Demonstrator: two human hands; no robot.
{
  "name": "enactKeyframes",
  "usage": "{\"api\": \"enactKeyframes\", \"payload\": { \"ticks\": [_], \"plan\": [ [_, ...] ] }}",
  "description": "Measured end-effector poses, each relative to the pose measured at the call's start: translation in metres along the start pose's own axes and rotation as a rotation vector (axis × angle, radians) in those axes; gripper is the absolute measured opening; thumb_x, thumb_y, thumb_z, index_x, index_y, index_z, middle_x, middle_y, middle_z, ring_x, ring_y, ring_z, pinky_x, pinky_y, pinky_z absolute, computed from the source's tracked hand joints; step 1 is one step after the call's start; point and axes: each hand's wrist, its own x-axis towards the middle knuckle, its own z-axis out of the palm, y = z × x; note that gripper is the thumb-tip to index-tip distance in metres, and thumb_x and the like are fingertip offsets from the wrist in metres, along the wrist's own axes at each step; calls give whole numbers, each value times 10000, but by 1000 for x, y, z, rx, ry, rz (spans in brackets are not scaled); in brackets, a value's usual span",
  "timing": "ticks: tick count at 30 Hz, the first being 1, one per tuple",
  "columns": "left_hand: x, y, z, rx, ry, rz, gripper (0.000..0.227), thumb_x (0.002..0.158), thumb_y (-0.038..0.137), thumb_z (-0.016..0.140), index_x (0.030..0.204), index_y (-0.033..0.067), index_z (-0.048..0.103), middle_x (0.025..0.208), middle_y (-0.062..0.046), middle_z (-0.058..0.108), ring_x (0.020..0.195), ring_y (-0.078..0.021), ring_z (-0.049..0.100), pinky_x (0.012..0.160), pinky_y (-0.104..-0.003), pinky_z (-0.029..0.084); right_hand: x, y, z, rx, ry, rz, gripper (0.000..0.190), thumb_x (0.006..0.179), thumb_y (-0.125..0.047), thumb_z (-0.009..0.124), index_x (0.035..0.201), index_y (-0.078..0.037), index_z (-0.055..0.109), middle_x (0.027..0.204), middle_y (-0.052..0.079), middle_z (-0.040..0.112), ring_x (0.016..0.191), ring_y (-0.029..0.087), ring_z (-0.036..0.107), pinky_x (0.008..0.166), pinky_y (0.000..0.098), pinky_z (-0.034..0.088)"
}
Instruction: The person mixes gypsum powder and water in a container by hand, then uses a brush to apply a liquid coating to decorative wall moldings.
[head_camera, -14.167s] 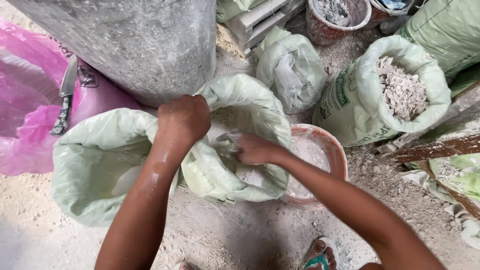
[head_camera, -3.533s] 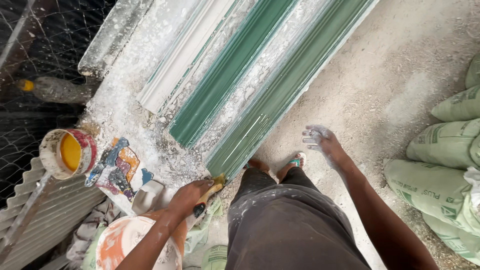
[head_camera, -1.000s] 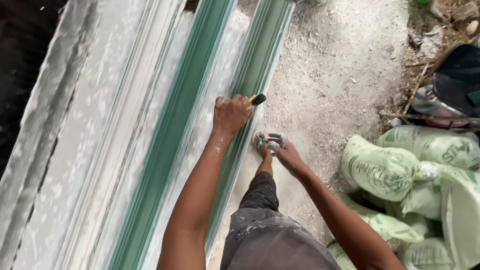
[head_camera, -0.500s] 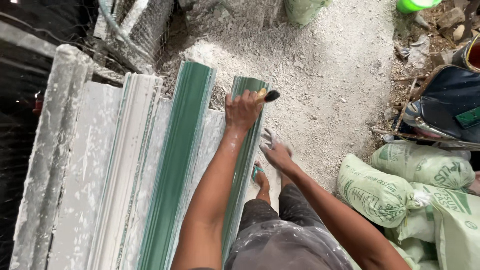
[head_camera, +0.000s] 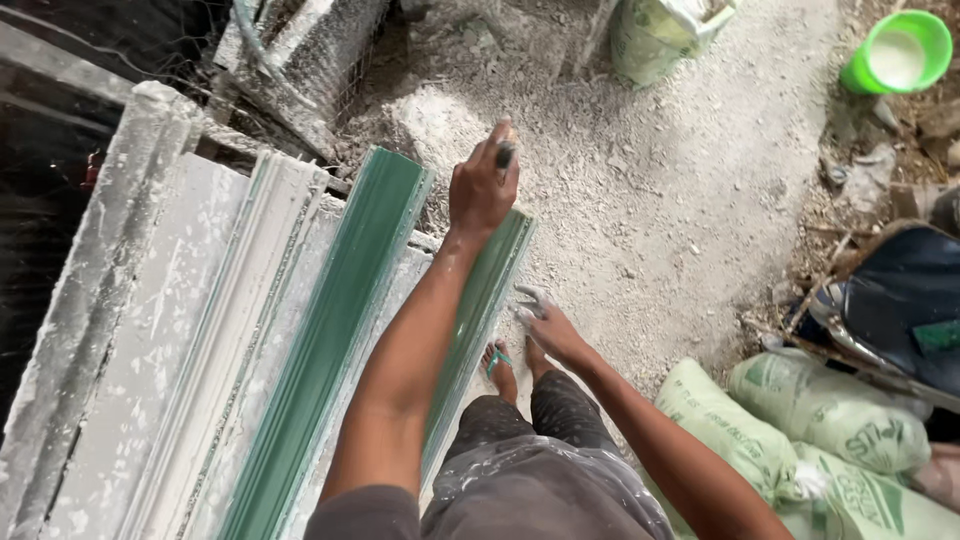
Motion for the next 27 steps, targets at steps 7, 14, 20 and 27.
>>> {"api": "enactKeyframes", "payload": {
  "ticks": [7,14,20,27],
  "plan": [
    [-92,-17,-1,50,185,-258,373,994,230,553,1321,71,638,1143,-187,734,960,-400,741,768,-531,598,10,17,-14,45,-97,-80,602,931,-230,568,1525,-159,498,1355,199,676,1243,452,620,1091,580,440],
    [-205,-22,-59,128,328,-316,351,904,259,681,1251,236,724,1071,1,779,839,-275,770,637,-454,613,-13,18,-1,44,-185,-86,624,924,-197,558,1531,-92,460,1374,262,642,1248,455,622,1096,583,434],
    [-306,-34,-90,213,361,-312,387,893,297,668,1273,245,722,982,30,763,784,-228,763,618,-406,587,-39,37,48,-226,-166,-128,547,954,-214,549,1498,-164,535,1320,200,694,1236,461,617,1092,599,432],
    [-440,-44,-142,264,413,-343,405,928,340,637,1324,284,698,1000,81,748,793,-152,749,699,-328,521,-157,38,162,-177,29,-265,523,947,-132,539,1469,-124,541,1258,272,694,1212,481,625,1068,584,467]
  ]
}}
